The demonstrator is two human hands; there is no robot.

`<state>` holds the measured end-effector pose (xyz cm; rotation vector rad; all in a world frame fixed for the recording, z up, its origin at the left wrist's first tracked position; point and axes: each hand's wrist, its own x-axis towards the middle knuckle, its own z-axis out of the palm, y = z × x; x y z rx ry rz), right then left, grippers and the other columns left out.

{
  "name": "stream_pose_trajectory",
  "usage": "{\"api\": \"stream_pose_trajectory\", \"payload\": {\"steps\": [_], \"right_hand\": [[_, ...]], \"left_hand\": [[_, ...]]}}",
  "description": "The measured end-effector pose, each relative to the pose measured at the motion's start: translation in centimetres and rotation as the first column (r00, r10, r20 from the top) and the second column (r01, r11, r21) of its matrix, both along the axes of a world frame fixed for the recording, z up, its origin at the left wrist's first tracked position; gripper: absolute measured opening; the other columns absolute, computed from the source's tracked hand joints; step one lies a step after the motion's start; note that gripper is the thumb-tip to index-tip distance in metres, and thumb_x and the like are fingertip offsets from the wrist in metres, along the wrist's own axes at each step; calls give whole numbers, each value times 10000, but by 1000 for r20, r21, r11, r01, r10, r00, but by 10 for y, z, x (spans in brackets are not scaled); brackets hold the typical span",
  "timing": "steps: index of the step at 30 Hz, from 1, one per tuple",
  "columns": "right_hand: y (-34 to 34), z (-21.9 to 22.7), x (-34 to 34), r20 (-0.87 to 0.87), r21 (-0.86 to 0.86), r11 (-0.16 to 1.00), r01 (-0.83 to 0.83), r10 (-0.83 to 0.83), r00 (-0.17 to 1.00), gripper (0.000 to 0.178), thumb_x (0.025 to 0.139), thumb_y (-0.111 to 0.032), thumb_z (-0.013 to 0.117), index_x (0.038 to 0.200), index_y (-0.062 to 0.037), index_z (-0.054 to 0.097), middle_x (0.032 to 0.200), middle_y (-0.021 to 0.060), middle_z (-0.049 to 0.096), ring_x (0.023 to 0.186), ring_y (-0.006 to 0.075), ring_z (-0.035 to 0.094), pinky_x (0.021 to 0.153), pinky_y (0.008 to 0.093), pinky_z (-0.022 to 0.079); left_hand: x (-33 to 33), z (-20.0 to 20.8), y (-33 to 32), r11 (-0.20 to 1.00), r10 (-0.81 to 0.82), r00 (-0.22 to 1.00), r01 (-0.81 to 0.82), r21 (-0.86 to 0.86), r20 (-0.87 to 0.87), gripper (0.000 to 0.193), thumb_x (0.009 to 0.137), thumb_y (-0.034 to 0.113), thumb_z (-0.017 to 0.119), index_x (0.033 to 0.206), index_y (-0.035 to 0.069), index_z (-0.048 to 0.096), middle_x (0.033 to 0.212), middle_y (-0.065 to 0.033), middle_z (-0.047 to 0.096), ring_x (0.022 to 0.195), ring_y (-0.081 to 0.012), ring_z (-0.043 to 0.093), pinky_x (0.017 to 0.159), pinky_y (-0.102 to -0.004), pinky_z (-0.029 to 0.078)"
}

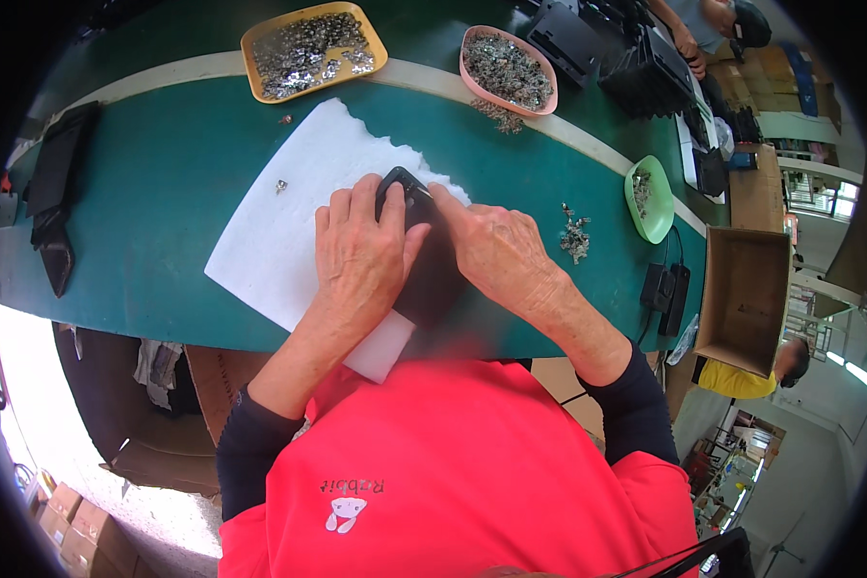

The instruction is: The person uses a screwdriver to tighten screws into a black rectangular electronic component placed on a white foam sheet. They repeatedly pick up screws from a yellow tray, insert them into the component, and secure them. The person also handles a stack of similar black components, moving them aside to access the work area.

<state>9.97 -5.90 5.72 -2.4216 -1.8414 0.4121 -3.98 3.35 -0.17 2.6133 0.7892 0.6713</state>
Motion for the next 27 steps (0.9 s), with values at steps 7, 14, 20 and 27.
{"api": "stream_pose_trajectory", "payload": {"steps": [7,14,20,27], "right_hand": [[7,-1,-2,1,-48,999,-6,6,1000,503,811,13,545,1311,-25,515,806,197,675,735,379,666,651,455,535],[12,5,-15,-55,-100,989,109,-115,992,505,801,19,533,1304,25,497,744,243,650,706,421,654,649,496,527],[22,9,-18,-126,-147,974,175,-193,973,436,835,-1,501,1267,54,511,781,286,636,772,451,642,709,519,520],[31,14,-13,-130,-181,974,136,-161,978,346,842,-3,489,1176,55,558,835,287,638,823,450,628,725,512,515]], "left_hand": [[1,1,1,1000,-6,1000,6,-17,-2,490,746,241,777,1145,3,621,1165,-128,542,978,-288,513,780,-407,403],[2,3,-1,999,7,1000,-7,-44,-19,501,735,235,782,1155,15,622,1179,-115,542,985,-282,515,783,-401,398],[1,3,-1,999,2,999,-4,-53,-48,499,761,245,767,1181,19,620,1208,-117,546,1006,-291,520,791,-403,408],[4,-1,-1,999,-21,999,18,-48,-46,519,748,236,769,1175,-13,614,1198,-132,550,991,-288,523,796,-406,395]]}}
